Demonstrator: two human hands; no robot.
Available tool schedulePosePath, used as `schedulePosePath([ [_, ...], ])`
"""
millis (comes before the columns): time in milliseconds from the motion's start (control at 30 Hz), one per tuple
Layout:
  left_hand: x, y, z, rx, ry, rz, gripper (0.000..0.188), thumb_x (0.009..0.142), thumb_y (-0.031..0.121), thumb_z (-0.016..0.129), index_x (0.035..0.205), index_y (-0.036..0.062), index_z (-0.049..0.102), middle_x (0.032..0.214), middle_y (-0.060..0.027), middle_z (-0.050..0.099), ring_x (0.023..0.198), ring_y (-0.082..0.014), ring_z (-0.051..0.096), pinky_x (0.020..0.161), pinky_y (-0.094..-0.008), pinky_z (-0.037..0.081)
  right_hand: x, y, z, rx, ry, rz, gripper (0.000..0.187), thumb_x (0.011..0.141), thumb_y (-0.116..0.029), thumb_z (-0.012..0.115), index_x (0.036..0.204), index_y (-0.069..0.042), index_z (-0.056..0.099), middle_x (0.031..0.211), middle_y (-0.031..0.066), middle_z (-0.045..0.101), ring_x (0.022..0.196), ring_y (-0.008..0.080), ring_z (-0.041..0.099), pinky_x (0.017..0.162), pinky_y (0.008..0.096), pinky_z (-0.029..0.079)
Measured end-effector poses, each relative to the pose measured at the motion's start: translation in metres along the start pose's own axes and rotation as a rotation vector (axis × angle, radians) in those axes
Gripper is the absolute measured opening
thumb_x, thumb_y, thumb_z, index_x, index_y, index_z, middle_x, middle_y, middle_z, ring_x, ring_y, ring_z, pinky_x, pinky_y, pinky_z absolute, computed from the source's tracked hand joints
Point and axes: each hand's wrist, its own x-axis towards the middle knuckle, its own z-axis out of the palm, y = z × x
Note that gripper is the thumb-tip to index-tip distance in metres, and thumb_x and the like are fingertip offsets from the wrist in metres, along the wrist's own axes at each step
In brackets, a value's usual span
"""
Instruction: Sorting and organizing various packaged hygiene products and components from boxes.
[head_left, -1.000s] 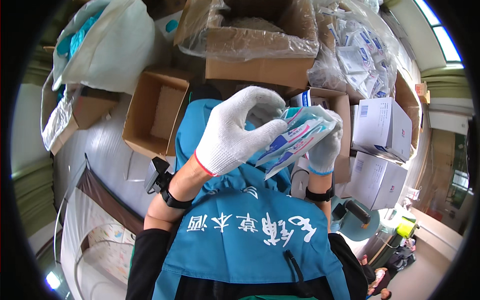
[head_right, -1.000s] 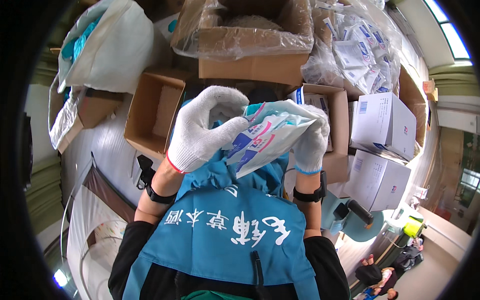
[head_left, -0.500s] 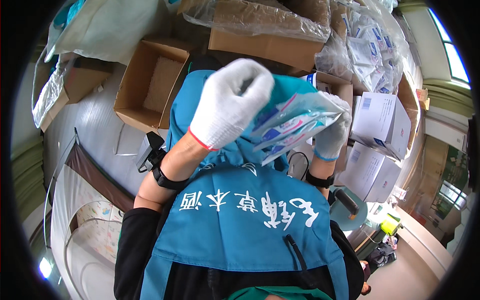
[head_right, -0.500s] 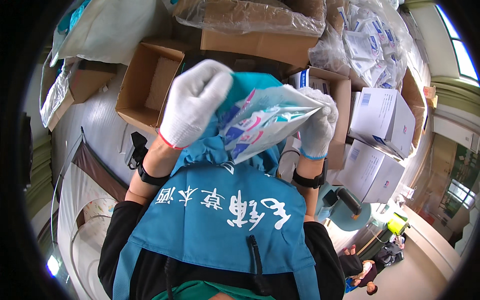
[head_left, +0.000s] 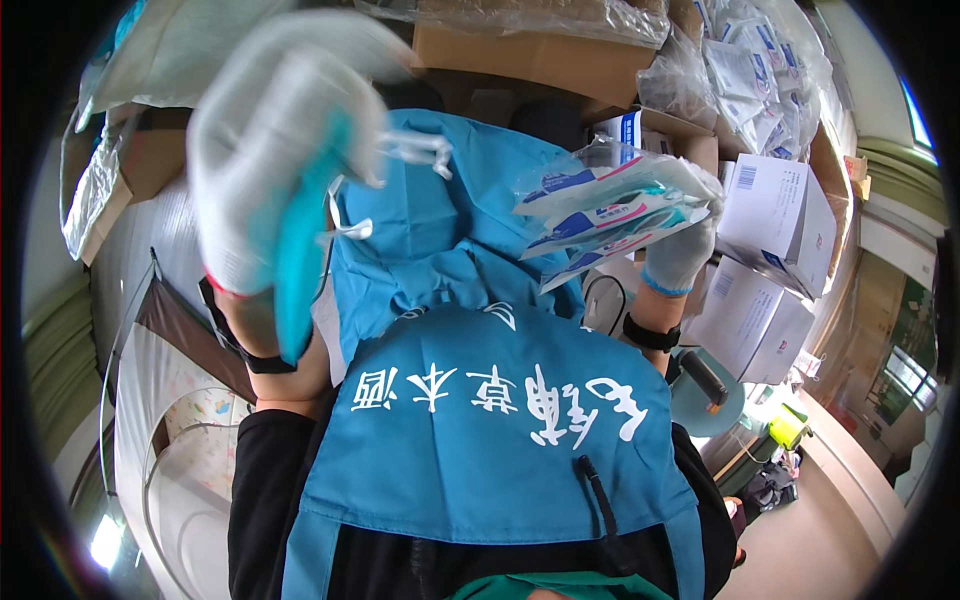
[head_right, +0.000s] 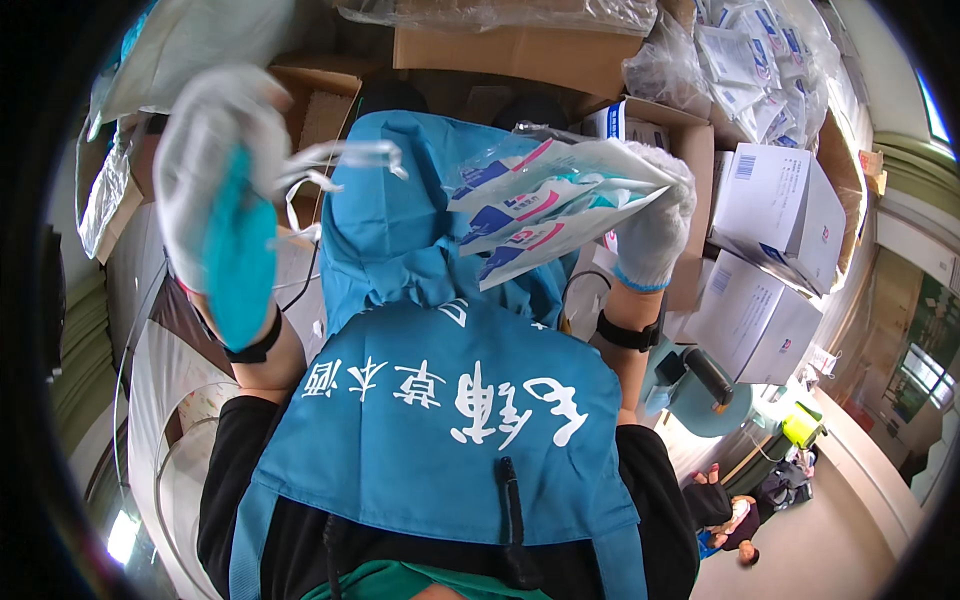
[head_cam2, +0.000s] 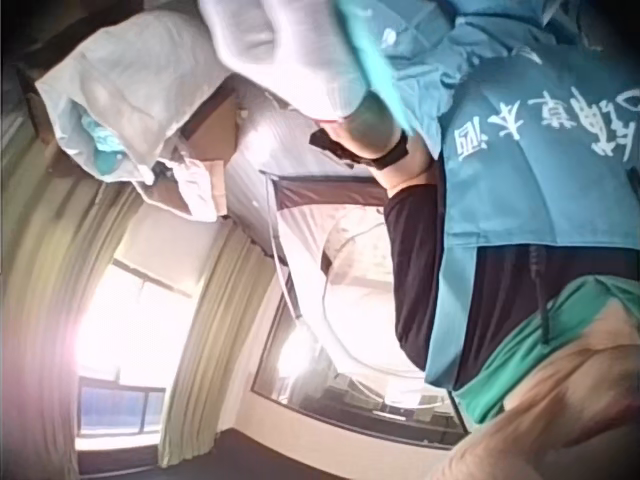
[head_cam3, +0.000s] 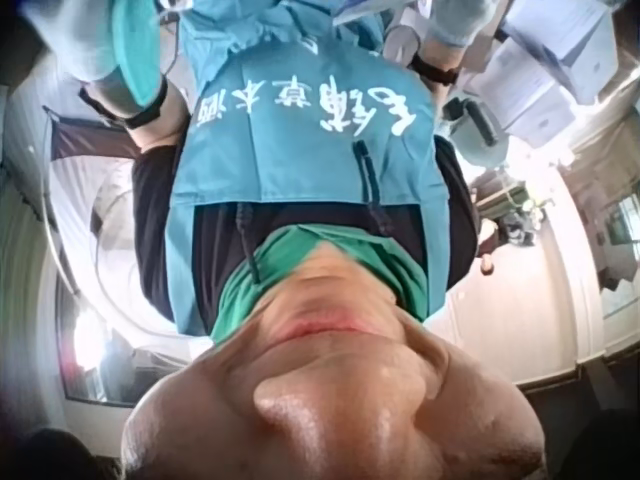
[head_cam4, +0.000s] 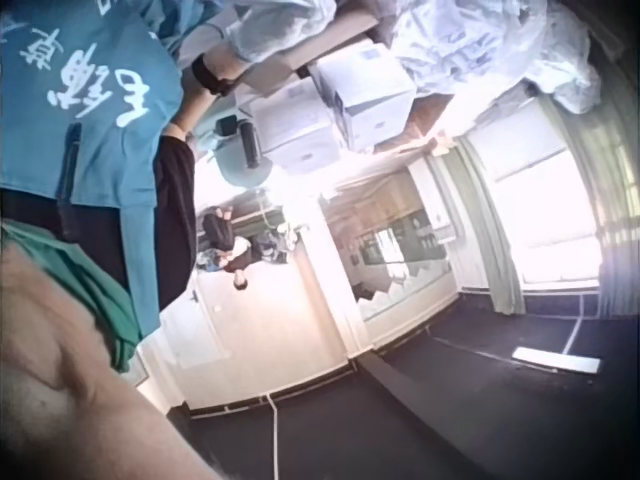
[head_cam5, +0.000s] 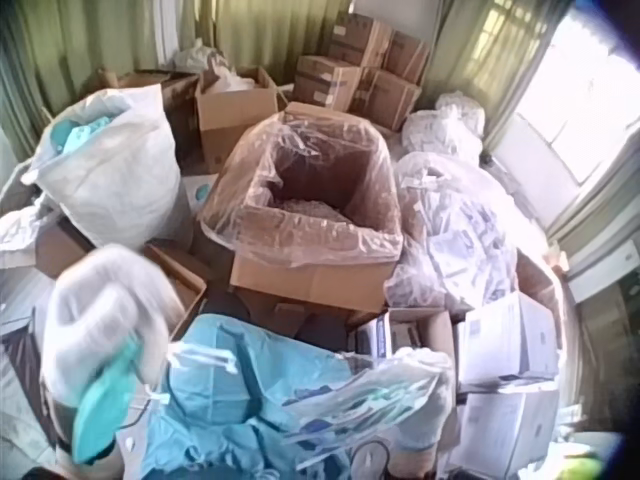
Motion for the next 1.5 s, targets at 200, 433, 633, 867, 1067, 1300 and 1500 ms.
schedulePosePath([
  [200, -0.019, -0.036, 0.047, 0.200, -0.352, -0.112, 0.016, 0.083, -0.006, 0.060, 0.096, -0.0031, 0.070, 0.090, -0.0097, 0.071, 0.081, -0.0122, 0.067, 0.075, -0.0243, 0.053, 0.000, 0.008, 0.002, 0.050, -0.007, 0.036, 0.048, 0.094, -0.043, 0.059, 0.114, 0.001, 0.060, 0.110, 0.0173, 0.065, 0.098, 0.0250, 0.066, 0.088, 0.0359, 0.054],
  [433, -0.027, -0.049, 0.054, 0.185, -0.429, -0.149, 0.015, 0.083, -0.002, 0.063, 0.096, 0.0007, 0.070, 0.081, -0.0086, 0.070, 0.076, -0.0089, 0.067, 0.070, -0.0241, 0.054, 0.002, 0.006, 0.004, 0.006, -0.012, 0.136, 0.049, 0.092, -0.044, 0.061, 0.110, 0.002, 0.061, 0.105, 0.0172, 0.066, 0.093, 0.0250, 0.067, 0.084, 0.0356, 0.055],
  [633, -0.019, -0.046, 0.054, 0.425, -0.308, -0.229, 0.023, 0.077, 0.006, 0.076, 0.097, 0.0022, 0.066, 0.073, -0.0034, 0.066, 0.064, -0.0060, 0.061, 0.058, -0.0205, 0.048, 0.001, 0.006, 0.018, -0.035, 0.032, 0.132, 0.051, 0.090, -0.046, 0.064, 0.108, 0.002, 0.063, 0.104, 0.0168, 0.067, 0.094, 0.0246, 0.066, 0.085, 0.0358, 0.054],
  [867, -0.013, -0.072, 0.049, 0.469, -0.210, -0.075, 0.020, 0.075, 0.011, 0.077, 0.092, 0.0029, 0.068, 0.079, -0.0024, 0.064, 0.063, -0.0067, 0.055, 0.056, -0.0203, 0.044, 0.002, 0.005, 0.022, -0.086, -0.109, 0.148, 0.052, 0.088, -0.046, 0.067, 0.104, 0.004, 0.068, 0.105, 0.0161, 0.068, 0.096, 0.0243, 0.064, 0.086, 0.0343, 0.051],
  [1067, -0.014, -0.076, 0.053, 0.394, -0.221, -0.279, 0.016, 0.076, 0.009, 0.075, 0.088, 0.0018, 0.065, 0.092, -0.0038, 0.063, 0.075, -0.0077, 0.058, 0.063, -0.0205, 0.048, 0.001, 0.007, 0.019, -0.244, -0.113, 0.082, 0.053, 0.086, -0.047, 0.068, 0.103, 0.004, 0.069, 0.106, 0.0171, 0.068, 0.100, 0.0251, 0.064, 0.090, 0.0353, 0.049],
  [1300, -0.003, -0.074, -0.013, 0.360, 0.305, 0.065, 0.036, 0.080, -0.003, 0.054, 0.115, -0.0012, 0.062, 0.104, -0.0081, 0.066, 0.090, -0.0139, 0.064, 0.076, -0.0247, 0.051, -0.002, 0.004, 0.006, -0.148, 0.075, -0.012, 0.051, 0.088, -0.043, 0.068, 0.107, 0.004, 0.067, 0.108, 0.0176, 0.067, 0.103, 0.0268, 0.063, 0.095, 0.0384, 0.046],
  [1500, -0.030, -0.012, -0.065, 0.535, 0.166, -0.086, 0.026, 0.085, 0.006, 0.044, 0.091, -0.0061, 0.067, 0.081, -0.0083, 0.064, 0.065, -0.0118, 0.055, 0.060, -0.0249, 0.047, 0.001, 0.004, 0.007, -0.178, -0.036, 0.009, 0.049, 0.089, -0.039, 0.068, 0.109, 0.006, 0.066, 0.109, 0.0195, 0.067, 0.102, 0.0273, 0.063, 0.094, 0.0399, 0.047],
])
